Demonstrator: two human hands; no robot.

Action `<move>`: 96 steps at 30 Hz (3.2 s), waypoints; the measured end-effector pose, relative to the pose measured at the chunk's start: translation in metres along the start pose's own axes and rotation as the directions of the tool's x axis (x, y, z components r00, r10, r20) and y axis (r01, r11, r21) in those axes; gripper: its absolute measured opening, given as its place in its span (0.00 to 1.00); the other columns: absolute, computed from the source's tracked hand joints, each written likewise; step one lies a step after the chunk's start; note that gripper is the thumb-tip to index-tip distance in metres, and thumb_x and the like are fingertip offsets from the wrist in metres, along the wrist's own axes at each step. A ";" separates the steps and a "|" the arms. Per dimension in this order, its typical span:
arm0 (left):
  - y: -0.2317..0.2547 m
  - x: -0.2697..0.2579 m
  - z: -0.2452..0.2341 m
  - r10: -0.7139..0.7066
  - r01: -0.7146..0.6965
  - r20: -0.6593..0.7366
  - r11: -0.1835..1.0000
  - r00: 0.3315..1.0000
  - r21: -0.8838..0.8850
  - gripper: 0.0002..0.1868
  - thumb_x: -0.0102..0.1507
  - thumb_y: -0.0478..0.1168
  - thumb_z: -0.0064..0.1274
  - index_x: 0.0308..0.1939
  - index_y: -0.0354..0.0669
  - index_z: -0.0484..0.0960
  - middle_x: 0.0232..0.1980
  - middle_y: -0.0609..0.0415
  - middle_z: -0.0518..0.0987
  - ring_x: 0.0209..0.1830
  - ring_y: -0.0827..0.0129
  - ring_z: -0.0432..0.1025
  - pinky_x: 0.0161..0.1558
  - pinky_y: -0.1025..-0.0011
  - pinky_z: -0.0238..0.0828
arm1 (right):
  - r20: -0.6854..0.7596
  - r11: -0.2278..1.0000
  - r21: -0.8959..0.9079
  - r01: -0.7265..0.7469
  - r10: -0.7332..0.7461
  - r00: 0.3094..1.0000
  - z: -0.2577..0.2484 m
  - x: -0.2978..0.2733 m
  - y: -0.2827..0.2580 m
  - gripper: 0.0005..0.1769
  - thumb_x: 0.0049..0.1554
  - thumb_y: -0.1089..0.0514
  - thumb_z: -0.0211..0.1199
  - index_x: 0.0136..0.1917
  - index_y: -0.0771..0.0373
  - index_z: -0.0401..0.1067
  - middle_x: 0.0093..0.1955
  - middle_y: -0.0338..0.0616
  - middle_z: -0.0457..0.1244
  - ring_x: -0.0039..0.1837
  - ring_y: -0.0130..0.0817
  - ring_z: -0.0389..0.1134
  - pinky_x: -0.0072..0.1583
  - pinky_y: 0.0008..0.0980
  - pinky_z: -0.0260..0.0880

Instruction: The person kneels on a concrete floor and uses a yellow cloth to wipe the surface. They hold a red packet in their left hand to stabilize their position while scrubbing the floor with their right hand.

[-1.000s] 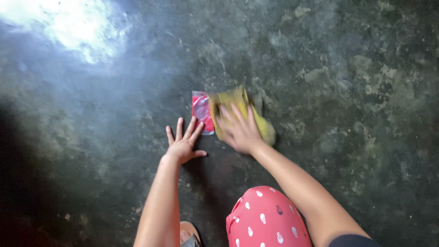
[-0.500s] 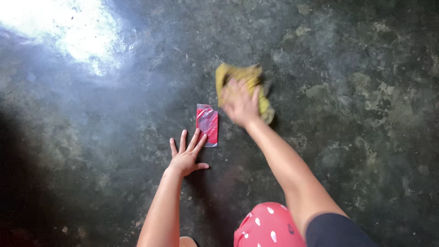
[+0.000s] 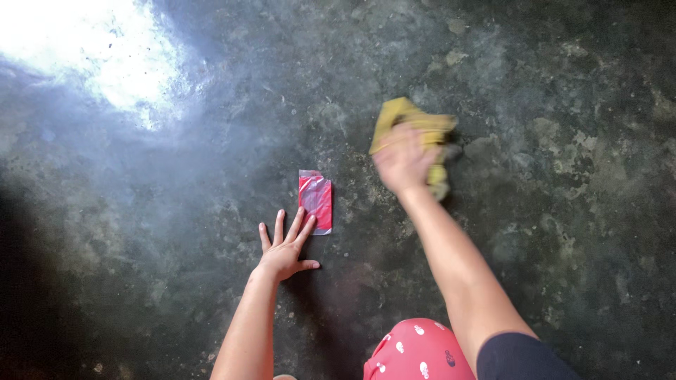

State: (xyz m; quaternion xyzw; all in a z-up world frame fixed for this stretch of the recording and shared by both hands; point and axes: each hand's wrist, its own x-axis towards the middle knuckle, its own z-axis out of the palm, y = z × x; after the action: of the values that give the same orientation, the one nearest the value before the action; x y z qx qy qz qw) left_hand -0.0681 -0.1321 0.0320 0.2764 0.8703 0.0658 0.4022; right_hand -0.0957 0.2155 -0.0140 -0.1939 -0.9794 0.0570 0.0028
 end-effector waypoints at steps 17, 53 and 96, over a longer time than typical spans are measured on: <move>-0.004 0.009 0.018 -0.027 0.033 -0.057 0.993 0.998 0.112 0.66 0.50 0.74 0.61 0.81 0.73 0.36 0.85 0.65 0.26 0.84 0.46 0.18 0.72 0.28 0.17 | -0.094 0.999 -0.044 -0.008 0.004 0.996 -0.013 -0.194 0.090 0.30 0.60 0.32 0.52 0.72 0.38 0.69 0.83 0.36 0.48 0.83 0.45 0.44 0.74 0.74 0.33; 0.005 0.001 0.009 -0.029 0.033 -0.041 0.994 0.999 0.103 0.66 0.51 0.74 0.59 0.81 0.72 0.33 0.85 0.64 0.24 0.84 0.48 0.16 0.73 0.30 0.13 | -0.066 1.000 -0.020 -0.019 0.018 0.998 -0.004 -0.213 0.088 0.31 0.61 0.29 0.48 0.75 0.33 0.65 0.86 0.32 0.45 0.84 0.45 0.41 0.75 0.75 0.31; -0.004 0.001 0.048 -0.056 0.052 -0.280 0.998 0.958 -0.021 0.67 0.49 0.72 0.60 0.82 0.59 0.40 0.86 0.66 0.33 0.85 0.53 0.23 0.71 0.25 0.16 | -0.164 0.817 0.242 0.524 -0.498 0.852 0.021 -0.118 -0.118 0.23 0.58 0.62 0.55 0.65 0.49 0.73 0.69 0.29 0.62 0.69 0.31 0.60 0.66 0.56 0.49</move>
State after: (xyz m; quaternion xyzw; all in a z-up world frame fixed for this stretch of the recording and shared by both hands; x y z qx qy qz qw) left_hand -0.0352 -0.1399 -0.0017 0.2378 0.9253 0.0994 0.2782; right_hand -0.0315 0.0602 -0.0192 0.0760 -0.9762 0.1817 0.0910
